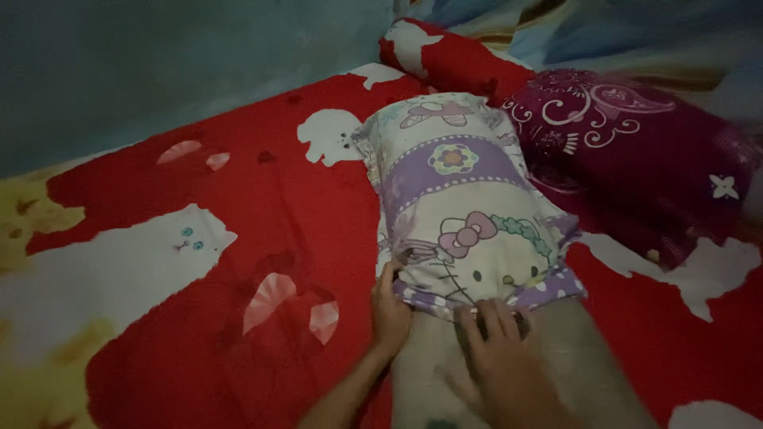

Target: Putting a pillowcase onto a bolster pillow on a bed.

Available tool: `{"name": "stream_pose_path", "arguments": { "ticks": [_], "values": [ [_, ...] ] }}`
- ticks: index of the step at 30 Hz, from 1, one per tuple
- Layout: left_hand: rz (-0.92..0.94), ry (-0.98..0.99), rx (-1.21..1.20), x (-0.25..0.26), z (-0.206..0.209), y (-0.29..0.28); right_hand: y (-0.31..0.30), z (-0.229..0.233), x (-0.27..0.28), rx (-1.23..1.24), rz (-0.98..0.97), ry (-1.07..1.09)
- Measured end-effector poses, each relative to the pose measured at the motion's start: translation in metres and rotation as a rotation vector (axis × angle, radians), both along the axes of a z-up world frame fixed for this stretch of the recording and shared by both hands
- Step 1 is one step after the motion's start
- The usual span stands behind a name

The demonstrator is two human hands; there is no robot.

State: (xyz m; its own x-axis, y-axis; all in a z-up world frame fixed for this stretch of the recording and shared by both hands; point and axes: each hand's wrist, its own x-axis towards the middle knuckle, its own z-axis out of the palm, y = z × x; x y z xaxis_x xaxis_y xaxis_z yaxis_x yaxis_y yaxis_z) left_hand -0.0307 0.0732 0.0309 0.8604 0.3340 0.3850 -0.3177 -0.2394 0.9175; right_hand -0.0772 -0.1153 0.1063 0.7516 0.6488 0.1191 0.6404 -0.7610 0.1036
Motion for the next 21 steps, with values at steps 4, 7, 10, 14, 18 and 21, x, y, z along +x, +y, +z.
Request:
{"name": "stream_pose_path", "arguments": {
  "ticks": [4,7,10,14,18,21],
  "values": [
    [0.033,-0.048,-0.018,0.01,0.002,-0.004,-0.007,-0.06,0.0,0.289,0.103,-0.454],
    [0.019,0.022,0.219,0.013,0.008,-0.013,-0.018,-0.063,0.027,0.28,0.012,-0.346],
    [-0.07,-0.173,0.39,0.002,0.039,-0.023,-0.02,-0.043,0.05,0.206,-0.121,-0.259],
    [-0.038,-0.393,0.521,0.003,0.015,-0.019,-0.019,-0.017,0.047,0.224,-0.153,-0.282],
    [0.148,-0.244,0.675,-0.008,-0.034,-0.001,-0.009,0.017,0.028,0.114,-0.171,-0.047],
    [0.273,-0.155,0.605,-0.027,-0.043,0.004,0.008,0.039,0.016,-0.012,-0.075,0.073]
  ]
}}
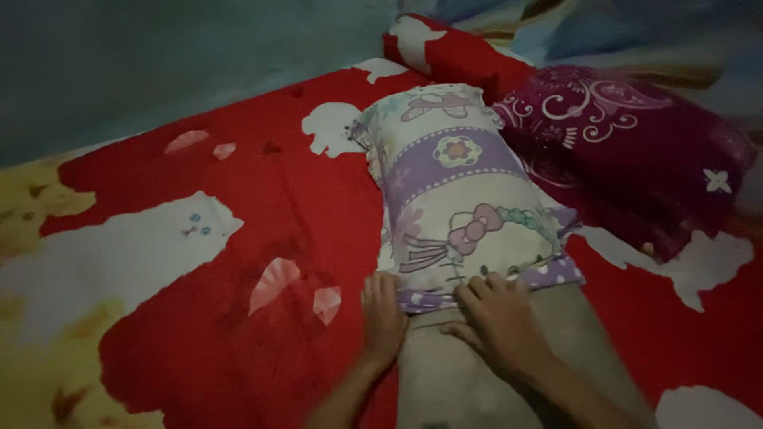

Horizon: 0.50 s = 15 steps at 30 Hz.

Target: Putting a pillowcase onto a bolster pillow on a bed.

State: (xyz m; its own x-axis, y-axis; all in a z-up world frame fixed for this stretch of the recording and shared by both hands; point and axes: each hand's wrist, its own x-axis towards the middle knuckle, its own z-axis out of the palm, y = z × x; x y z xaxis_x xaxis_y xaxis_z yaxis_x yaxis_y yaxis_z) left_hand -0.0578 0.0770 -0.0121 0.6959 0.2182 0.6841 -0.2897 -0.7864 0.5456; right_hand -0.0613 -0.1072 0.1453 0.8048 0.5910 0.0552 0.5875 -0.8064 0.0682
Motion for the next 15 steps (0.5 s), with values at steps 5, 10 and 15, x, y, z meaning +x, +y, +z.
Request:
{"name": "stream_pose_path", "arguments": {
  "ticks": [5,10,15],
  "values": [
    [0.101,0.184,-0.538,0.019,-0.059,-0.005,0.016,-0.007,0.009,-0.081,0.165,-0.027],
    [-0.03,0.284,-1.124,0.037,-0.069,-0.03,0.009,-0.018,0.016,-0.178,0.239,-0.259],
    [-0.078,0.117,-0.982,0.051,-0.015,-0.062,0.009,-0.011,0.007,0.029,0.187,-0.124]
  ]
}}
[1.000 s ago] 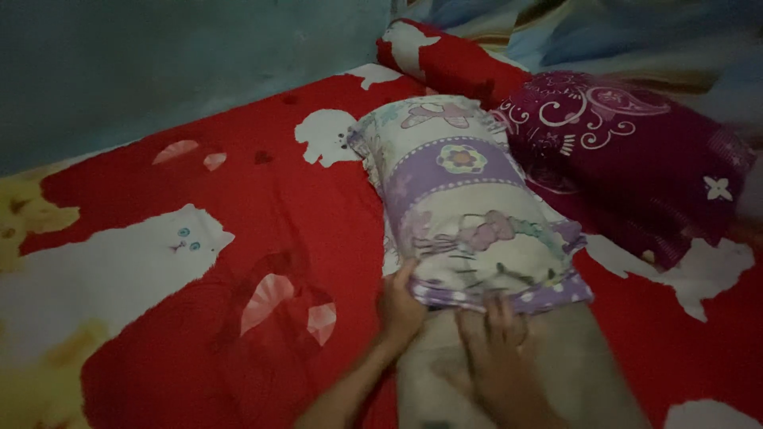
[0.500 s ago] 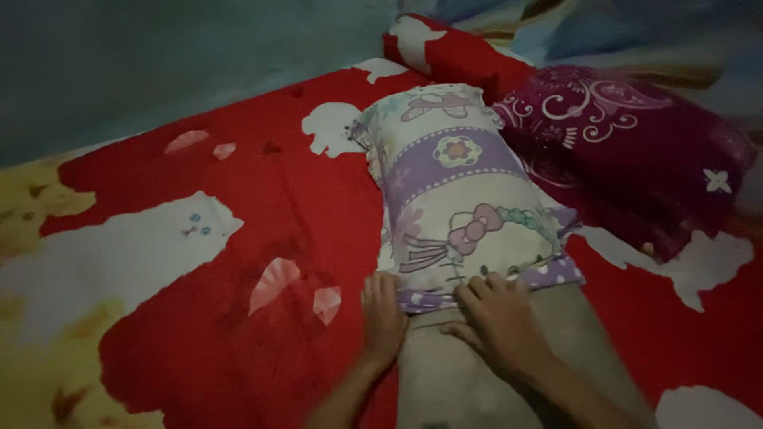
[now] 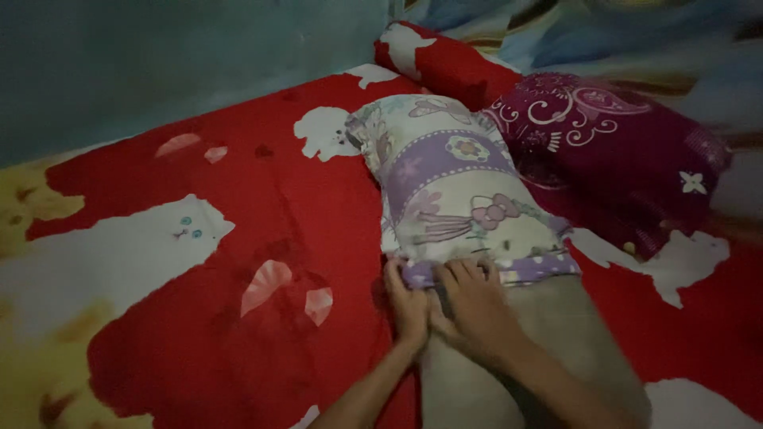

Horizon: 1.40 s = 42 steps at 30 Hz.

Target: Putting a pillowcase onto a bolster pillow on a bed.

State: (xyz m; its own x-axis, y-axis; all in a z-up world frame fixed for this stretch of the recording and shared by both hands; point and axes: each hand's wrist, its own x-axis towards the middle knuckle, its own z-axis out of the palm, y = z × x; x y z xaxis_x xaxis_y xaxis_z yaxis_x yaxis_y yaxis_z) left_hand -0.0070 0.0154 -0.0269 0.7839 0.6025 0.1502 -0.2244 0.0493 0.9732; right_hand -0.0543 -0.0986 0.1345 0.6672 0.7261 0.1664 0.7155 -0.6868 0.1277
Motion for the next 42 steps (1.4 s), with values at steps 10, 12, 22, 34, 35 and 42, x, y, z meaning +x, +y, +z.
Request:
{"name": "stream_pose_path", "arguments": {
  "ticks": [10,12,22,34,35,42],
  "values": [
    [-0.375,-0.175,0.43,-0.018,0.054,0.006,-0.07,0.001,0.002,0.02,-0.192,0.069],
    [-0.403,-0.207,0.563,-0.038,0.079,0.011,-0.076,-0.006,0.008,-0.017,-0.173,0.009],
    [-0.418,-0.151,0.676,-0.048,0.033,-0.012,-0.074,-0.007,0.011,0.107,-0.063,0.045],
    [-0.191,-0.031,0.352,-0.024,-0.057,-0.017,-0.053,-0.018,-0.018,0.033,0.05,-0.083],
    [-0.193,-0.035,0.352,-0.021,-0.042,-0.015,-0.051,-0.013,-0.017,0.032,0.047,-0.086],
    [-0.169,-0.375,0.378,0.02,0.075,0.011,-0.046,0.032,0.026,0.405,-0.109,-0.096]
  ]
}}
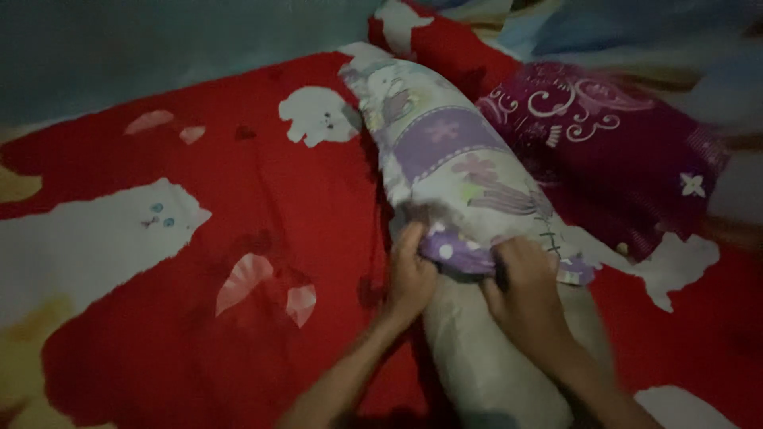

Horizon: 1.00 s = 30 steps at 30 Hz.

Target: Putting a pillowcase onto a bolster pillow on a bed.

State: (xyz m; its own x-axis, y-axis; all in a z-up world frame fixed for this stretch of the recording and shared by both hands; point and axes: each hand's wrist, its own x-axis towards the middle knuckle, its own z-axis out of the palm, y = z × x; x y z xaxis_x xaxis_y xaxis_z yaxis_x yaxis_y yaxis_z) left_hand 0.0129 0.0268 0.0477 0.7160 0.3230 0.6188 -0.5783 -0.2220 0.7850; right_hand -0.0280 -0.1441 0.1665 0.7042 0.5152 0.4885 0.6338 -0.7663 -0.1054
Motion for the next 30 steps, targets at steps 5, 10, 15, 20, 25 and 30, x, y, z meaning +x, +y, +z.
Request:
{"name": "stream_pose_path", "arguments": {
  "ticks": [5,10,15,20,25,30],
  "values": [
    [0.008,0.051,0.141,0.0,0.08,-0.001,-0.014,0.004,0.036,0.417,0.063,-0.042],
    [-0.135,0.009,0.262,-0.022,0.085,-0.01,-0.042,0.001,0.046,0.487,0.084,0.052],
    [-0.145,-0.021,0.302,-0.03,0.077,-0.014,-0.044,0.024,0.027,0.343,0.009,0.329],
    [-0.12,0.032,0.284,-0.031,0.075,-0.016,-0.03,0.048,-0.002,0.146,-0.018,0.565],
    [-0.092,-0.03,0.272,-0.032,0.071,-0.015,-0.018,0.029,-0.017,-0.28,-0.04,0.199],
    [-0.158,-0.047,0.337,-0.054,0.077,0.001,-0.015,0.023,-0.023,-0.302,-0.074,0.014]
  ]
}}
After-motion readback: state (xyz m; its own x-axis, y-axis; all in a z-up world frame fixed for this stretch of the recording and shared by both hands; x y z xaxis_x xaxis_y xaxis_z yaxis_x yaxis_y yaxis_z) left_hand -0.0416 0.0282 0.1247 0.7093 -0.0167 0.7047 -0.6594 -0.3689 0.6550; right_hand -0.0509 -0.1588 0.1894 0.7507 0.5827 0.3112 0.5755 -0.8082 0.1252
